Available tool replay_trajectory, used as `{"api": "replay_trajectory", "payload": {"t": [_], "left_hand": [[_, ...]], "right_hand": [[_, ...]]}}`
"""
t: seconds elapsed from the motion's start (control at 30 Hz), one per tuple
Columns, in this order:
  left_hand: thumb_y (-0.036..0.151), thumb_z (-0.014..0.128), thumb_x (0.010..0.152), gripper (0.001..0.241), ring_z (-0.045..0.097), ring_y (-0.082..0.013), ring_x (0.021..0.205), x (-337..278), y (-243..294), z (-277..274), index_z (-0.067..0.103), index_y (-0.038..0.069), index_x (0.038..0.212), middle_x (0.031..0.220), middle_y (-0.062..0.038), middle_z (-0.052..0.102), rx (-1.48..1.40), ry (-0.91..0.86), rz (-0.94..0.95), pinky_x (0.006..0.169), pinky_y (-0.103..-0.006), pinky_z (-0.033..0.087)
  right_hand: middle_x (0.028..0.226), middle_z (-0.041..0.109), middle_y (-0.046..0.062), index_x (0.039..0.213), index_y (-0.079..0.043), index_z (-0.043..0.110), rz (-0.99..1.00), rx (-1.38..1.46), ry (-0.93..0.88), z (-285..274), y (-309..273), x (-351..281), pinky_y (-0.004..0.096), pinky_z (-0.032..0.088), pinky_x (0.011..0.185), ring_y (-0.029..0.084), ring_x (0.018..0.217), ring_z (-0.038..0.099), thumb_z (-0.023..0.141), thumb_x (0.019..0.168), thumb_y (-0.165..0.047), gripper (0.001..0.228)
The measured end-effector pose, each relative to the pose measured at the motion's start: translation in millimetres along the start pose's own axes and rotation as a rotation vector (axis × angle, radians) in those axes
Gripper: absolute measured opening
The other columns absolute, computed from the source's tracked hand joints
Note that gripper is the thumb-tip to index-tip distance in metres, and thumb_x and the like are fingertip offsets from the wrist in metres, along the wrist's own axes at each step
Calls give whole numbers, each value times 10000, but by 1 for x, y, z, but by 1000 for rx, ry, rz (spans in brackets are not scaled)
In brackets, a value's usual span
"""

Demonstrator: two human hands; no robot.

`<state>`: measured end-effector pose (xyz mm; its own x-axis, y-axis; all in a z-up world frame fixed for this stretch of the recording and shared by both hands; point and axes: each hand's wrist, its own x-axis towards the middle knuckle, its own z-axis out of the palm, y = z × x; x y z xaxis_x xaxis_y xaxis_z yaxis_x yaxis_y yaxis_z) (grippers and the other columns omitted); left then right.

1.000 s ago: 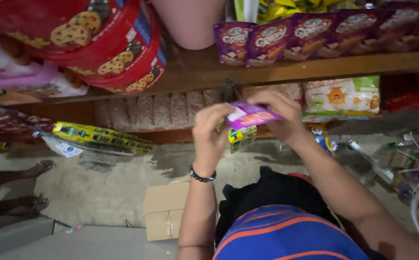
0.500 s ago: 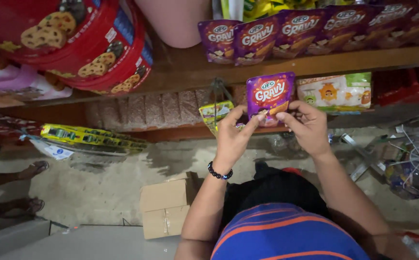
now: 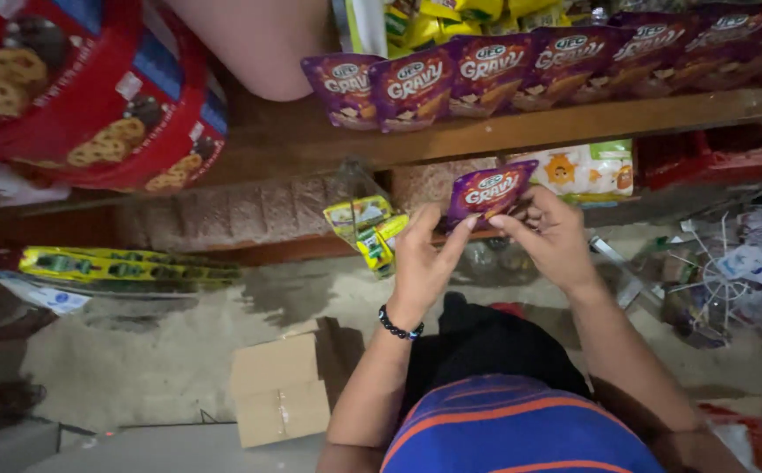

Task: Organize various grocery items including soup packets and canned goods on shelves and counters.

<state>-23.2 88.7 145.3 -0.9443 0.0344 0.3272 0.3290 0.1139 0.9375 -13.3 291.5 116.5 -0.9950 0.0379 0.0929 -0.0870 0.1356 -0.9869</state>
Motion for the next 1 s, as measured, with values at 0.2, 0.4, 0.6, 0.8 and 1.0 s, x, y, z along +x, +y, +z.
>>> {"api": "replay_trajectory", "payload": {"t": [0.2,0.4,0.6,0.8,1.0], "left_hand": [[109,736,943,205,676,-247,806,20,16,49,654,-16,1082,1089,-142,680,-16,-62,-82,659,-310,539],[87,700,993,213,690,-360,1076,37,20,118,674,25,1196,1146,-155,707,85,-147,248,933,-406,556],[76,716,962,202,687,-335,1065,50,30,183,693,66,1162,1118,-106,721,98,-210,324,948,-417,548],[67,672,989,213,721,-317,969,74,31,233,662,81,1201,1132,-124,717,5,-224,248,837,-382,578],[110,647,1021,189,715,-360,987,91,28,247,592,73,1198,1097,-143,713,66,-177,258,792,-419,578]], "right_hand": [[1058,732,46,1151,13,611,-74,75,70,-49,10,8,245,580,818,100,930,698,695,999,8,173],[1217,685,59,1285,-5,567,-199,128,183,-117,6,8,266,543,983,123,1109,666,672,1009,39,298],[1154,686,95,1187,-10,555,-241,91,382,-180,39,-4,273,557,938,140,1044,677,704,1076,49,195],[1277,653,113,1392,-24,432,-351,106,484,-211,22,25,276,588,909,137,1042,655,709,1097,44,410],[1127,582,74,1351,-10,442,-411,129,492,-230,41,49,278,569,902,125,966,589,730,1157,100,365]]}}
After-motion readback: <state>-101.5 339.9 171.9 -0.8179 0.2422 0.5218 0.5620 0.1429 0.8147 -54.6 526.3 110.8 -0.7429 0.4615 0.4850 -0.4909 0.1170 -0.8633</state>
